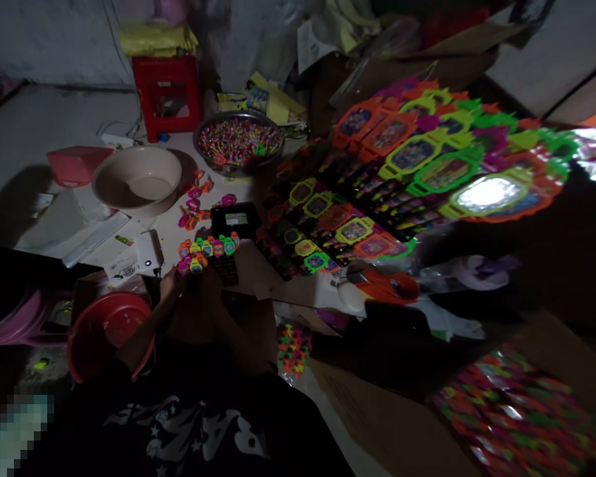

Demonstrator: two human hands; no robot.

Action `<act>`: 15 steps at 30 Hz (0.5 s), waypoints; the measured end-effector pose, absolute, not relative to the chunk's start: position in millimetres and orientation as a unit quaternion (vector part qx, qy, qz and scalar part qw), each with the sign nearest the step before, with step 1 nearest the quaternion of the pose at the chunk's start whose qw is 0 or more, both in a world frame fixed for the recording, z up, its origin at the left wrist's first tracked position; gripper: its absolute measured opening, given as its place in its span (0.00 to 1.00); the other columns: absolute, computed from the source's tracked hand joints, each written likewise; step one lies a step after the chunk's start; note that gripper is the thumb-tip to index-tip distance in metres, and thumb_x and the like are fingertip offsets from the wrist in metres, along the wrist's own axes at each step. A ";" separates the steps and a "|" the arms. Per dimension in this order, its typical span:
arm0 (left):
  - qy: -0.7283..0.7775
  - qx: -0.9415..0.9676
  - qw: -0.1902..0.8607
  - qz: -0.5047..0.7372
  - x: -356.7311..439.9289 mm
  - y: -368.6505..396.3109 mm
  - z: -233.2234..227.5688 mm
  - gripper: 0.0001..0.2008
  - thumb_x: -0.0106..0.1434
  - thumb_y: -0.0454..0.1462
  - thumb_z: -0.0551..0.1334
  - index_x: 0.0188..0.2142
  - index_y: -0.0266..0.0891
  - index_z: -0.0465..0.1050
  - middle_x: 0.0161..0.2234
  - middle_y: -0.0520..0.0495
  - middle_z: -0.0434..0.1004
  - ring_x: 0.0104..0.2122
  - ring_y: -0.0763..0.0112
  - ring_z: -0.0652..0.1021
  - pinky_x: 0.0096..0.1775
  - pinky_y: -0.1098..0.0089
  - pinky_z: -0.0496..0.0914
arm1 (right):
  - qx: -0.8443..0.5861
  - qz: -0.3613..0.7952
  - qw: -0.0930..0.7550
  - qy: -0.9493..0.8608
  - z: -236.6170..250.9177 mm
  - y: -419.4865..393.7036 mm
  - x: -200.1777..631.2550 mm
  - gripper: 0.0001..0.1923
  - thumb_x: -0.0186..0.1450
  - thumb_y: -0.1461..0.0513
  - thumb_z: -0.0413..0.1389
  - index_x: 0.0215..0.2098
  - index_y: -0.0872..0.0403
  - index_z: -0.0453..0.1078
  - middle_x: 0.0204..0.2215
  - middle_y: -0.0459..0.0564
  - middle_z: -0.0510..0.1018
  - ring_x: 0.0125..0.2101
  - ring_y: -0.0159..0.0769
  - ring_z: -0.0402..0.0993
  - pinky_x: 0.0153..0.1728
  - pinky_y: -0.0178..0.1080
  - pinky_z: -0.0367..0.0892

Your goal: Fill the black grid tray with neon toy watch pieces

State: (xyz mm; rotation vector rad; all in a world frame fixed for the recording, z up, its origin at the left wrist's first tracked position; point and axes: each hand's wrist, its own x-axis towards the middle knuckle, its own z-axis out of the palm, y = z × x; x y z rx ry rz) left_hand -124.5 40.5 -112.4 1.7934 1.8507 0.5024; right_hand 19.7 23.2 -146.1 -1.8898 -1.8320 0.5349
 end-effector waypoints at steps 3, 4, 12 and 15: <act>0.666 0.686 0.234 0.175 -126.9 40.5 -112.2 0.16 0.66 0.43 0.56 0.49 0.40 0.72 0.41 0.42 0.79 0.41 0.60 0.78 0.38 0.69 0.68 | -0.684 0.199 0.230 -0.663 -144.9 24.0 19.8 0.19 0.71 0.62 0.46 0.57 0.58 0.66 0.51 0.58 0.73 0.49 0.38 0.70 0.49 0.37 0.64; 0.660 0.694 0.229 0.173 -127.2 40.3 -111.6 0.16 0.66 0.43 0.55 0.49 0.40 0.72 0.41 0.42 0.78 0.40 0.61 0.78 0.37 0.69 0.68 | -0.684 0.201 0.229 -0.663 -144.3 24.2 19.9 0.19 0.71 0.62 0.46 0.57 0.58 0.66 0.51 0.58 0.73 0.49 0.38 0.70 0.49 0.36 0.64; 0.650 0.715 0.214 0.141 -124.3 46.2 -102.9 0.15 0.66 0.41 0.54 0.48 0.37 0.70 0.38 0.40 0.78 0.39 0.58 0.79 0.39 0.68 0.68 | -0.674 0.201 0.239 -0.670 -143.3 23.4 20.6 0.19 0.72 0.61 0.46 0.58 0.58 0.66 0.52 0.57 0.72 0.50 0.40 0.70 0.49 0.37 0.64; 0.634 0.728 0.221 0.137 -125.7 48.2 -103.4 0.13 0.65 0.39 0.56 0.48 0.37 0.70 0.39 0.41 0.78 0.41 0.59 0.78 0.41 0.67 0.69 | -0.676 0.201 0.233 -0.669 -140.6 24.0 21.1 0.18 0.71 0.62 0.46 0.56 0.60 0.67 0.51 0.59 0.73 0.49 0.40 0.70 0.49 0.38 0.64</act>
